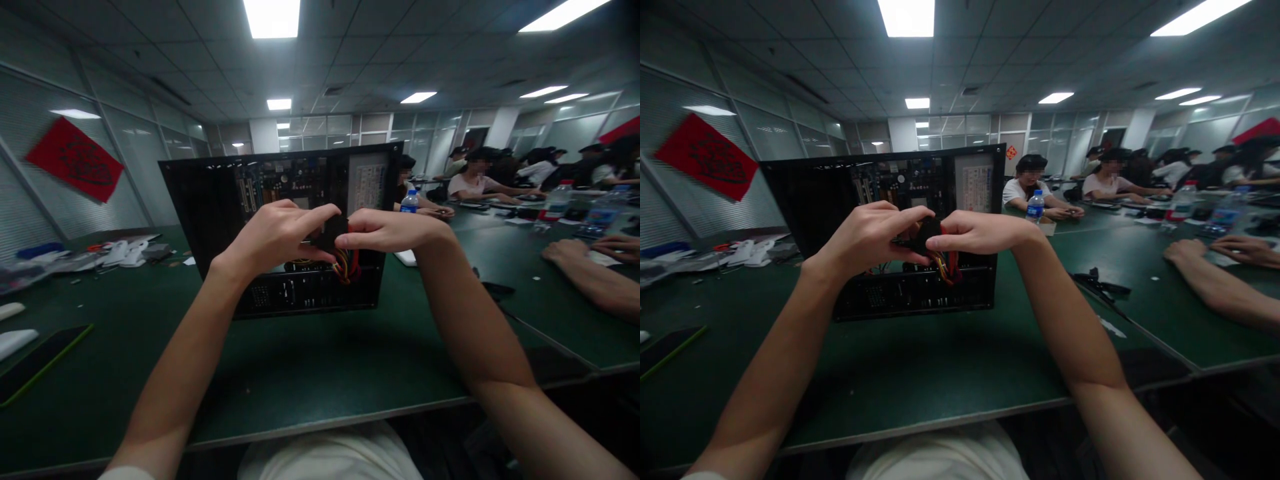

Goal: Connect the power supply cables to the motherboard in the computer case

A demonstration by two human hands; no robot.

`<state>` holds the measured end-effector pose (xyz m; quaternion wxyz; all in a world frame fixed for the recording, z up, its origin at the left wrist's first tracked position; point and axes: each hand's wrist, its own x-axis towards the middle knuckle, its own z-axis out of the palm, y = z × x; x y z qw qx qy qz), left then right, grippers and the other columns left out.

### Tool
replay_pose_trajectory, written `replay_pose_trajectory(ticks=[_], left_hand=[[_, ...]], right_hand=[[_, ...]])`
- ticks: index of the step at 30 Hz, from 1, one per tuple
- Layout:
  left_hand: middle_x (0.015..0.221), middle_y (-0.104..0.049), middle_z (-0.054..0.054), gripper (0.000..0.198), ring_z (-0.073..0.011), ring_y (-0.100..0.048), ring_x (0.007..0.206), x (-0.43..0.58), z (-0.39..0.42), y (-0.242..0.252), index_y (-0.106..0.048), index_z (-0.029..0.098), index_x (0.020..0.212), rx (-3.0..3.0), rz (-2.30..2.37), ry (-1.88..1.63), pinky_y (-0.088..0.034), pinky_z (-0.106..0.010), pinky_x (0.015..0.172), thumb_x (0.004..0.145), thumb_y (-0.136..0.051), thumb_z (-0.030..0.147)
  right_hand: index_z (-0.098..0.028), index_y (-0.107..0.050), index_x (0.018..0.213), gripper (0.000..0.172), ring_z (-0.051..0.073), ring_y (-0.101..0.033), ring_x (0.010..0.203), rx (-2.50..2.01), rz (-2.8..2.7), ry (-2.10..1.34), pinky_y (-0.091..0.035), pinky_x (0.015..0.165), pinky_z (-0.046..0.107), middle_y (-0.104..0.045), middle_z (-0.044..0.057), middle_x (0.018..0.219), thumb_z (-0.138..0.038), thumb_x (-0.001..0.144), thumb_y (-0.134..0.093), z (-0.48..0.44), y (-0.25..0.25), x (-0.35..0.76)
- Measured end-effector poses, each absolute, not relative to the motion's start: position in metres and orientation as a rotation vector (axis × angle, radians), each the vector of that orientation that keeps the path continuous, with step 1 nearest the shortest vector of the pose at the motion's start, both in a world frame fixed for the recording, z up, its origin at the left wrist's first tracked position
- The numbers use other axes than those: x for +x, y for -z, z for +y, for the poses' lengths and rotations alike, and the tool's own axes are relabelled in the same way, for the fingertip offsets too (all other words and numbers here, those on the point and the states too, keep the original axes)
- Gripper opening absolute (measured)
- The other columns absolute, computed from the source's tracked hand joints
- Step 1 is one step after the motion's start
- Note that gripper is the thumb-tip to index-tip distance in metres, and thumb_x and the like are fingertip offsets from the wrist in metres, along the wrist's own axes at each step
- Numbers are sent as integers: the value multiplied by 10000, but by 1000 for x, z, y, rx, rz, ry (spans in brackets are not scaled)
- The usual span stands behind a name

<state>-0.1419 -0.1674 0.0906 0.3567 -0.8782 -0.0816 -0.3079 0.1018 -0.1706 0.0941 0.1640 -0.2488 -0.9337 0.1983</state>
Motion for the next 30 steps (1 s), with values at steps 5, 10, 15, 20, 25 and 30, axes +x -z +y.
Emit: replay_pose_trajectory(ticks=[5, 10, 15, 20, 25, 30], left_hand=[[807, -740, -42, 583, -183, -713, 747, -147, -166, -93, -595, 173, 1230, -2210, -272, 790, -521, -294, 775, 861, -627, 624], [821, -749, -41, 575, -184, -717, 750, -151, -168, -98, -615, 175, 1213, -2199, -346, 781, -524, -287, 780, 856, -639, 626], [825, -755, -45, 520, -185, -720, 764, -154, -170, -99, -617, 175, 1236, -2184, -347, 776, -526, -295, 801, 886, -644, 558], [854, -762, -52, 496, -190, -723, 805, -155, -172, -100, -617, 182, 1247, -2184, -367, 765, -530, -297, 809, 898, -639, 534], [869, -765, -49, 507, -185, -725, 798, -154, -171, -99, -616, 174, 1244, -2214, -368, 760, -529, -304, 837, 890, -647, 536], [894, -768, -52, 514, -192, -730, 833, -152, -171, -98, -598, 184, 1286, -2243, -362, 781, -530, -298, 837, 886, -663, 500]], right_hand=[[-128, -663, 1022, 471, 144, -522, 747, -684, -2513, -595, -430, 667, 263, -619, 20, 830, -573, 933, -539, -174, -92, 91], [-129, -653, 987, 440, 142, -534, 723, -707, -2429, -577, -429, 639, 256, -620, 21, 805, -556, 927, -564, -184, -92, 82], [-118, -654, 1065, 435, 166, -572, 772, -664, -2421, -578, -451, 660, 269, -657, 39, 862, -520, 901, -617, -192, -93, 79], [-110, -651, 1093, 434, 174, -588, 790, -629, -2422, -609, -468, 674, 274, -669, 45, 892, -494, 891, -638, -194, -92, 78], [-111, -645, 1100, 400, 166, -591, 787, -625, -2418, -678, -492, 692, 280, -671, 39, 886, -459, 901, -635, -195, -91, 75], [-123, -658, 1105, 368, 187, -611, 839, -644, -2377, -717, -509, 742, 305, -687, 46, 924, -421, 890, -650, -194, -92, 75]])
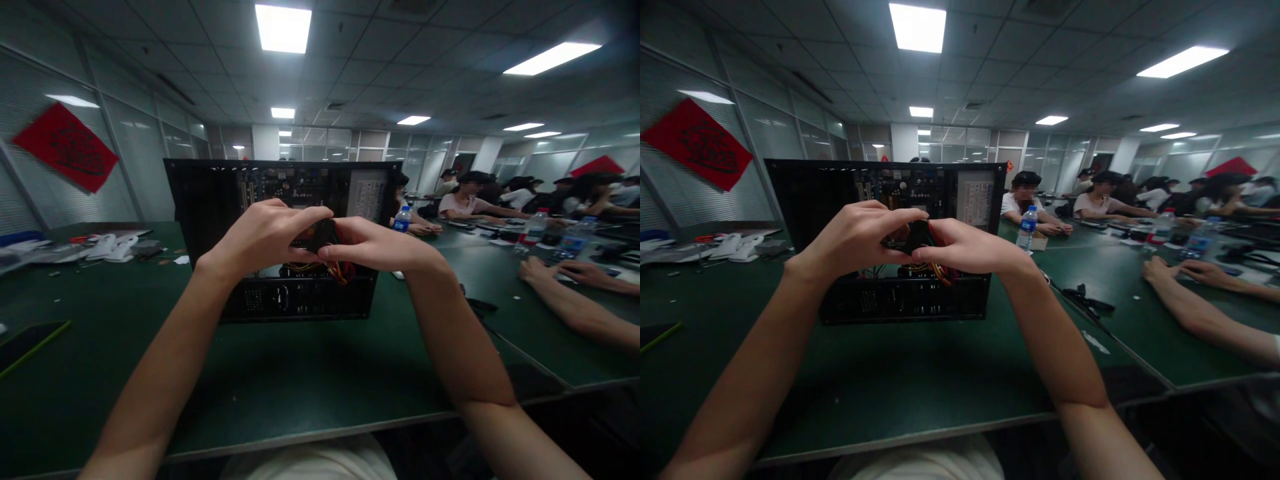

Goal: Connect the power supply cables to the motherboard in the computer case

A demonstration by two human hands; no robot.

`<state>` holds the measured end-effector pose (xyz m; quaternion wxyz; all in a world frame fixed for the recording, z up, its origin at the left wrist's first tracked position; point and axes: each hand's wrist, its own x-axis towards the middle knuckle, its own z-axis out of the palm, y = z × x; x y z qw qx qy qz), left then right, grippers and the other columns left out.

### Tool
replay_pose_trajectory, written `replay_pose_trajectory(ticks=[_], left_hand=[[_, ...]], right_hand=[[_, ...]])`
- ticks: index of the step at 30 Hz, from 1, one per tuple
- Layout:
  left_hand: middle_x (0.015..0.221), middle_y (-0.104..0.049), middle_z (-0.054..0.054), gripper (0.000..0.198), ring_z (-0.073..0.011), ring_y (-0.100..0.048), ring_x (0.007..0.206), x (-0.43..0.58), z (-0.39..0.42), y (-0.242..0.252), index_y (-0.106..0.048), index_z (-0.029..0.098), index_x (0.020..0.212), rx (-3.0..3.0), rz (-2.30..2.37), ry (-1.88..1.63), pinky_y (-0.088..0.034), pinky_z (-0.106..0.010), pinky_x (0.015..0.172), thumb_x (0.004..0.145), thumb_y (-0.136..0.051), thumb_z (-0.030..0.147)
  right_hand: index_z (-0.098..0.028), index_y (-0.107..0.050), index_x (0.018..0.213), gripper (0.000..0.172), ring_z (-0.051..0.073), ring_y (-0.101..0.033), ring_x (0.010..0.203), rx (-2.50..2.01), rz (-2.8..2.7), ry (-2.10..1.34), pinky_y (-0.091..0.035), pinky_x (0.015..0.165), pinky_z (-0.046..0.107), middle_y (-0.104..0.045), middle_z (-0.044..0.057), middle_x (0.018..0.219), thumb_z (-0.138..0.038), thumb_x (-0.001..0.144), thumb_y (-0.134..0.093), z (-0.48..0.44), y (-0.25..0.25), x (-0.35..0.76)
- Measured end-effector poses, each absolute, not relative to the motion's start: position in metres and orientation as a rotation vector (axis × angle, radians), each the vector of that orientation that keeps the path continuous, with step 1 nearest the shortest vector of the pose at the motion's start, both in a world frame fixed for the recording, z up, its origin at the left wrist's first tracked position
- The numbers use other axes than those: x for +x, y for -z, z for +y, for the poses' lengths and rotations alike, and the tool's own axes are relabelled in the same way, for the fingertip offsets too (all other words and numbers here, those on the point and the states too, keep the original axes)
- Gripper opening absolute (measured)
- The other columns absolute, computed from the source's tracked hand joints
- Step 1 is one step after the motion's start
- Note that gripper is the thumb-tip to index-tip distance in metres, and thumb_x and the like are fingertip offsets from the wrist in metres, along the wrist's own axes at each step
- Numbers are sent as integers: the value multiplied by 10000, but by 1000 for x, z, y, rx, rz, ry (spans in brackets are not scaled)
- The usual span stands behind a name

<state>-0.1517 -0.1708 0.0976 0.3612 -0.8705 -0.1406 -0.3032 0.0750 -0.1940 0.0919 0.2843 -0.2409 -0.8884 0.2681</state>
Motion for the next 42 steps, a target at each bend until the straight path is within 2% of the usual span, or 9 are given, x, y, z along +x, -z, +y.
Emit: replay_pose_trajectory(ticks=[9, 12, 17, 21, 25, 29, 32, 36, 42], left_hand=[[883, -757, -52, 501, -186, -719, 799, -149, -177, -97, -594, 187, 1320, -2378, -433, 803, -524, -257, 743, 865, -675, 379], [826, -736, -23, 524, -139, -686, 688, -149, -179, -97, -569, 176, 1348, -2506, -423, 829, -489, -213, 657, 855, -681, 315], [744, -687, 24, 517, -88, -615, 582, -146, -181, -95, -564, 166, 1339, -2665, -390, 877, -439, -185, 572, 844, -687, 248], [752, -687, 20, 526, -95, -618, 600, -139, -181, -92, -572, 162, 1329, -2700, -404, 922, -446, -194, 581, 830, -709, 258], [796, -713, 1, 552, -109, -640, 638, -137, -178, -90, -565, 162, 1342, -2682, -358, 923, -464, -206, 615, 830, -730, 286], [918, -748, -44, 552, -149, -684, 736, -140, -176, -92, -580, 176, 1328, -2588, -353, 860, -485, -232, 678, 825, -746, 334], [1015, -756, -79, 553, -189, -705, 824, -142, -176, -93, -588, 177, 1320, -2506, -376, 810, -501, -266, 742, 826, -745, 370], [980, -762, -87, 570, -209, -710, 844, -144, -173, -93, -585, 171, 1325, -2453, -373, 768, -512, -292, 780, 828, -740, 404], [997, -760, -83, 579, -204, -714, 844, -144, -171, -93, -578, 179, 1325, -2432, -341, 787, -520, -292, 779, 831, -737, 436]], right_hand=[[-137, -659, 1170, 416, 217, -615, 975, -624, -2397, -740, -499, 869, 354, -700, 62, 1045, -441, 887, -652, -183, -90, 76], [-135, -662, 1136, 405, 200, -610, 931, -640, -2429, -743, -498, 820, 329, -696, 55, 1012, -464, 903, -629, -184, -91, 78], [-125, -668, 956, 420, 155, -551, 750, -751, -2460, -626, -443, 650, 272, -640, 26, 819, -535, 924, -581, -183, -91, 85], [-134, -653, 878, 500, 143, -515, 697, -922, -2420, -577, -403, 590, 263, -578, 8, 745, -627, 894, -573, -180, -89, 91], [-144, -661, 924, 532, 159, -535, 746, -1017, -2363, -561, -423, 631, 273, -594, 16, 790, -663, 881, -558, -181, -88, 93], [-170, -666, 1001, 499, 185, -566, 840, -956, -2397, -583, -453, 701, 285, -636, 25, 873, -637, 913, -513, -186, -92, 89], [-169, -650, 955, 475, 167, -552, 790, -968, -2403, -555, -446, 672, 278, -612, 15, 832, -625, 917, -522, -186, -92, 87], [-163, -609, 846, 420, 135, -504, 676, -934, -2483, -569, -412, 581, 260, -558, -4, 736, -578, 903, -585, -184, -90, 85], [-155, -600, 822, 336, 130, -524, 644, -893, -2478, -630, -406, 537, 243, -578, -1, 707, -481, 901, -620, -188, -93, 83]])
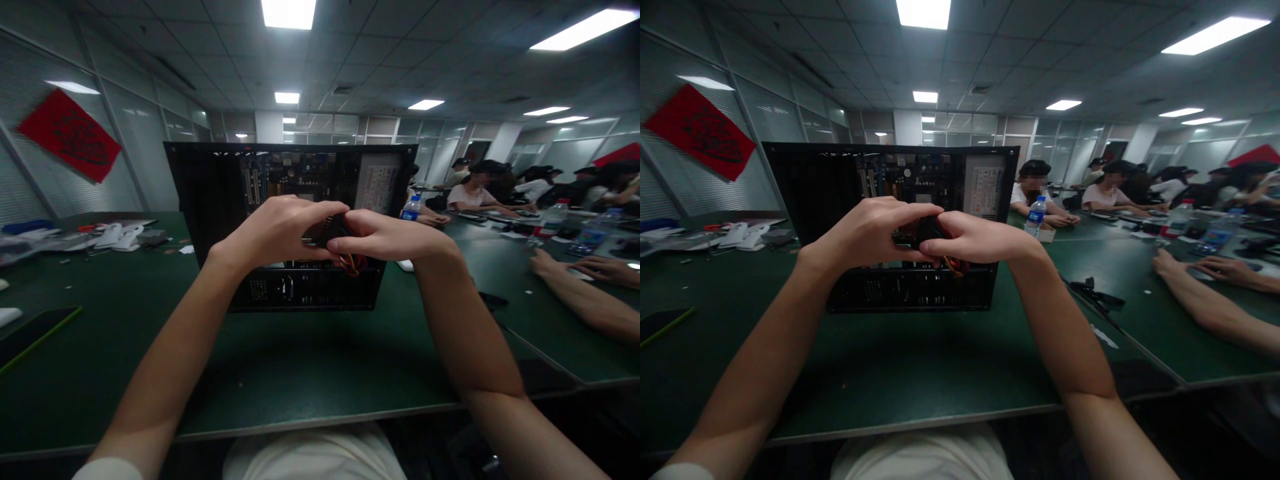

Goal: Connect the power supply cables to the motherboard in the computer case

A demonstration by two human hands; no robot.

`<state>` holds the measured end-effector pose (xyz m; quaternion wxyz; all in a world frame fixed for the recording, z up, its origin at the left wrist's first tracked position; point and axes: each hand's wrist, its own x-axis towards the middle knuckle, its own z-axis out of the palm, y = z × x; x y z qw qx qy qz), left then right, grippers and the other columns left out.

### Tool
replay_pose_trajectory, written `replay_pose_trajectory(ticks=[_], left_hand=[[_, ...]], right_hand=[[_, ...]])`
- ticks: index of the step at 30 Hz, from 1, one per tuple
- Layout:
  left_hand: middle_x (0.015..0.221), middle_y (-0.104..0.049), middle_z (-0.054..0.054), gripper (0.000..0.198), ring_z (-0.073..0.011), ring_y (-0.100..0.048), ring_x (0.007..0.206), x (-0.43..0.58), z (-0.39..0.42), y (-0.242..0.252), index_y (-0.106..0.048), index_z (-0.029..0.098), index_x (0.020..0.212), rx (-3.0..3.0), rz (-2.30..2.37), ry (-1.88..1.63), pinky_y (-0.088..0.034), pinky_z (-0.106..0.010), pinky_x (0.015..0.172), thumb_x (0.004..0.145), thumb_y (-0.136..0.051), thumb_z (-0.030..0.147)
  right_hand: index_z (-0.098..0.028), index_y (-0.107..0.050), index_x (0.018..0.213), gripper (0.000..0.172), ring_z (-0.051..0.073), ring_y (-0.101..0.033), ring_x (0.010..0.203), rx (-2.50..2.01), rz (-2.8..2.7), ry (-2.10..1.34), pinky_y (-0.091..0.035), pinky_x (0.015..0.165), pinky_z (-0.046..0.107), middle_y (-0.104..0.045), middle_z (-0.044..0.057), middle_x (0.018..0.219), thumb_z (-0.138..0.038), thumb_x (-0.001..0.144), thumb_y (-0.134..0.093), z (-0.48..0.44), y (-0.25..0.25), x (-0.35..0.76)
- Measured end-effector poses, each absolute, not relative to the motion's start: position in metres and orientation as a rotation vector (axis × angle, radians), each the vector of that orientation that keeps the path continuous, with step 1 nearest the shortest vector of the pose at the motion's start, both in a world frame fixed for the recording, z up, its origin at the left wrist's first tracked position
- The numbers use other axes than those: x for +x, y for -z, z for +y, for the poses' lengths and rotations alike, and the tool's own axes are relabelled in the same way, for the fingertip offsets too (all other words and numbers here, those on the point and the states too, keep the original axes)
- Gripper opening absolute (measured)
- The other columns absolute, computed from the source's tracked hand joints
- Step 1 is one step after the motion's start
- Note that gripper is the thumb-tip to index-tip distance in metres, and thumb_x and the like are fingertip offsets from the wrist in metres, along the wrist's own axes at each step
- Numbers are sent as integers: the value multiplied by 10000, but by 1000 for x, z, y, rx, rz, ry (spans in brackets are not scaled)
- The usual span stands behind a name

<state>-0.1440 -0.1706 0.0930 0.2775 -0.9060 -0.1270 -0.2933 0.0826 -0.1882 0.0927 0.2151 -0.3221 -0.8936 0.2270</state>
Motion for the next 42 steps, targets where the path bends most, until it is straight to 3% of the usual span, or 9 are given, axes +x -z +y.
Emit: replay_pose_trajectory(ticks=[10, 17, 26, 37, 42], left_hand=[[1036, -752, -73, 510, -202, -717, 931, -144, -170, -94, -587, 191, 1283, -2400, -320, 790, -533, -300, 839, 867, -694, 466], [1031, -742, -70, 529, -187, -709, 910, -147, -170, -96, -579, 184, 1287, -2422, -310, 847, -530, -289, 807, 883, -664, 515], [1078, -722, -75, 511, -199, -694, 940, -148, -170, -97, -570, 204, 1291, -2465, -340, 773, -523, -292, 801, 870, -692, 466], [1054, -723, -77, 486, -206, -695, 979, -148, -162, -96, -545, 192, 1313, -2331, -335, 792, -523, -307, 841, 917, -627, 461], [1099, -714, -85, 484, -214, -688, 1024, -151, -162, -98, -540, 188, 1308, -2290, -366, 809, -523, -319, 878, 925, -612, 475]], right_hand=[[-132, -625, 895, 314, 127, -555, 666, -862, -2521, -623, -444, 556, 230, -616, 4, 755, -445, 913, -606, -187, -91, 85], [-137, -646, 1074, 309, 158, -627, 780, -673, -2473, -663, -527, 690, 266, -685, 20, 864, -401, 925, -584, -183, -91, 85], [-130, -656, 975, 312, 157, -629, 745, -767, -2486, -686, -526, 658, 266, -683, 31, 842, -429, 921, -586, -182, -88, 82], [-126, -656, 1071, 302, 189, -641, 829, -774, -2340, -558, -536, 734, 308, -698, 43, 928, -372, 899, -619, -179, -85, 77], [-135, -651, 1128, 356, 198, -639, 871, -699, -2344, -428, -544, 762, 318, -694, 56, 967, -425, 926, -603, -184, -88, 78]])
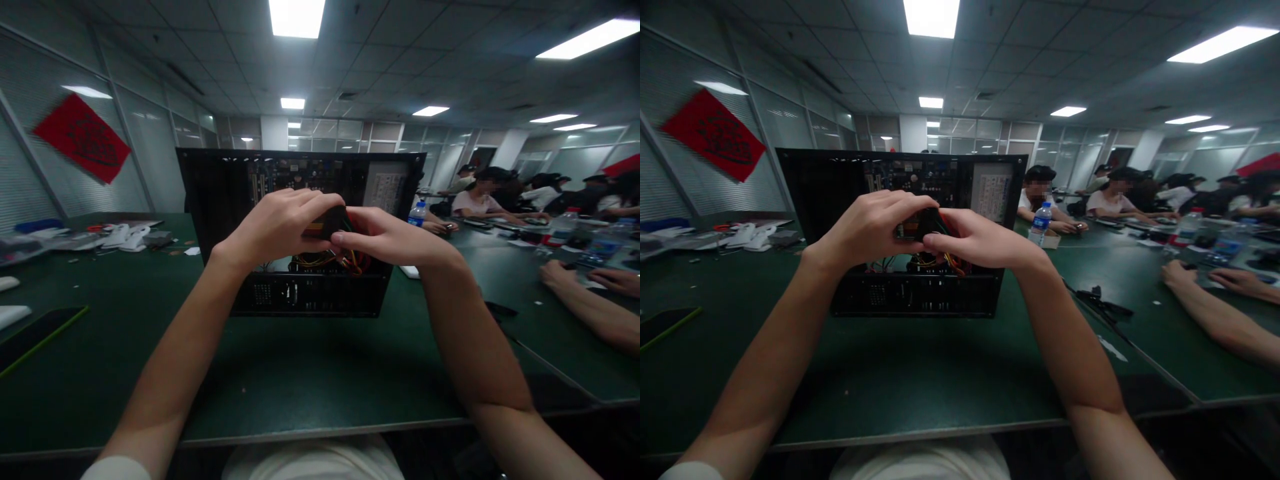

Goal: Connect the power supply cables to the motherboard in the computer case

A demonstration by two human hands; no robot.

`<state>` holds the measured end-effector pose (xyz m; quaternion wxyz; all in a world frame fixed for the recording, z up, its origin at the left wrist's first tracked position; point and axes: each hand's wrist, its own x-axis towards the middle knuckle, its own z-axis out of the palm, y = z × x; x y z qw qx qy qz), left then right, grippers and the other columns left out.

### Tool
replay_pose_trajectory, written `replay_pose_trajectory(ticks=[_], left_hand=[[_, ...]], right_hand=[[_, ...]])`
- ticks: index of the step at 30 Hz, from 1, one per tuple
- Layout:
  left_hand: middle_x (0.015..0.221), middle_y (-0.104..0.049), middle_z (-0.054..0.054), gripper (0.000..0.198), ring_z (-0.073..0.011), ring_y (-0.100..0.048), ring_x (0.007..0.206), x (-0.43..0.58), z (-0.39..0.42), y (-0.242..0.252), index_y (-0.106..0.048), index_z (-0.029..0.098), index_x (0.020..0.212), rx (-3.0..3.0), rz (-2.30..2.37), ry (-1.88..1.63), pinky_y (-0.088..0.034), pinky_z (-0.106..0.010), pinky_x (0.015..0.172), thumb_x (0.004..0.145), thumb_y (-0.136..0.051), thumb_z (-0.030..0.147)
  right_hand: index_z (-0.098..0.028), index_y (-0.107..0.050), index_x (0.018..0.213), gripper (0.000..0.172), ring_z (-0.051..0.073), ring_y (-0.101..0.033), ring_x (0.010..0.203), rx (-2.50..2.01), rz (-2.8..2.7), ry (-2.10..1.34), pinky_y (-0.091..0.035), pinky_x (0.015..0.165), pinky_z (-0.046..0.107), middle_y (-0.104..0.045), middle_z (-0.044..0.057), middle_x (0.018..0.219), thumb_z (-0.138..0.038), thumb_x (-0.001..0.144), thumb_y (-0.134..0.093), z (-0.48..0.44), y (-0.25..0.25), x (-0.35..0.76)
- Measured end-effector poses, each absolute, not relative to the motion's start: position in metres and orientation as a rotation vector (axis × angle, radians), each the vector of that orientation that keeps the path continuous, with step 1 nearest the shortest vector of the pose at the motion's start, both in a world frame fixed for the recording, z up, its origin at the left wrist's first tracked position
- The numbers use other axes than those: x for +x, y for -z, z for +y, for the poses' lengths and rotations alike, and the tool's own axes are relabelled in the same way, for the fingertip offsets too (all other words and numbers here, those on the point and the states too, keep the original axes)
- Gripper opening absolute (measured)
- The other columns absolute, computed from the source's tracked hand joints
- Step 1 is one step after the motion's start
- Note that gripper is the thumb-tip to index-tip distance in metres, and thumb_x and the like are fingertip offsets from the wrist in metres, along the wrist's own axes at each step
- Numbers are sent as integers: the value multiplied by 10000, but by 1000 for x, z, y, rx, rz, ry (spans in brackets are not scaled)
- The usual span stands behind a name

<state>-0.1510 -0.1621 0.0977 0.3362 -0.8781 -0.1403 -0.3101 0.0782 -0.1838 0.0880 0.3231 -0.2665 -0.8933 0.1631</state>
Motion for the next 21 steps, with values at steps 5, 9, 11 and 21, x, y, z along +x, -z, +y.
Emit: replay_pose_trajectory(ticks=[5, 9, 11, 21], left_hand=[[1150, -702, -96, 538, -228, -680, 1055, -161, -159, -102, -539, 174, 1309, -2269, -463, 849, -532, -334, 900, 901, -639, 509], [1178, -698, -108, 578, -241, -678, 1077, -169, -152, -103, -551, 166, 1317, -2284, -515, 894, -542, -348, 908, 872, -676, 513], [1186, -698, -115, 589, -247, -677, 1089, -171, -148, -103, -559, 163, 1319, -2308, -523, 913, -542, -356, 917, 861, -693, 507], [956, -735, -45, 556, -178, -702, 857, -170, -129, -94, -573, 188, 1270, -2405, -540, 982, -510, -301, 817, 826, -753, 470]], right_hand=[[-164, -580, 1247, 335, 187, -647, 919, -640, -2176, -82, -554, 837, 353, -675, 76, 1037, -367, 1015, -450, -175, -87, 86], [-211, -496, 1377, 391, 214, -634, 1058, -603, -2136, 331, -546, 931, 412, -623, 101, 1205, -258, 990, -469, -159, -82, 83], [-241, -491, 1394, 417, 244, -569, 1209, -599, -2158, 503, -522, 997, 441, -554, 111, 1342, -239, 977, -484, -156, -80, 78], [-241, -618, 1237, 307, 247, -555, 1161, -636, -2203, 703, -502, 951, 421, -584, 101, 1266, -211, 979, -455, -157, -74, 72]])
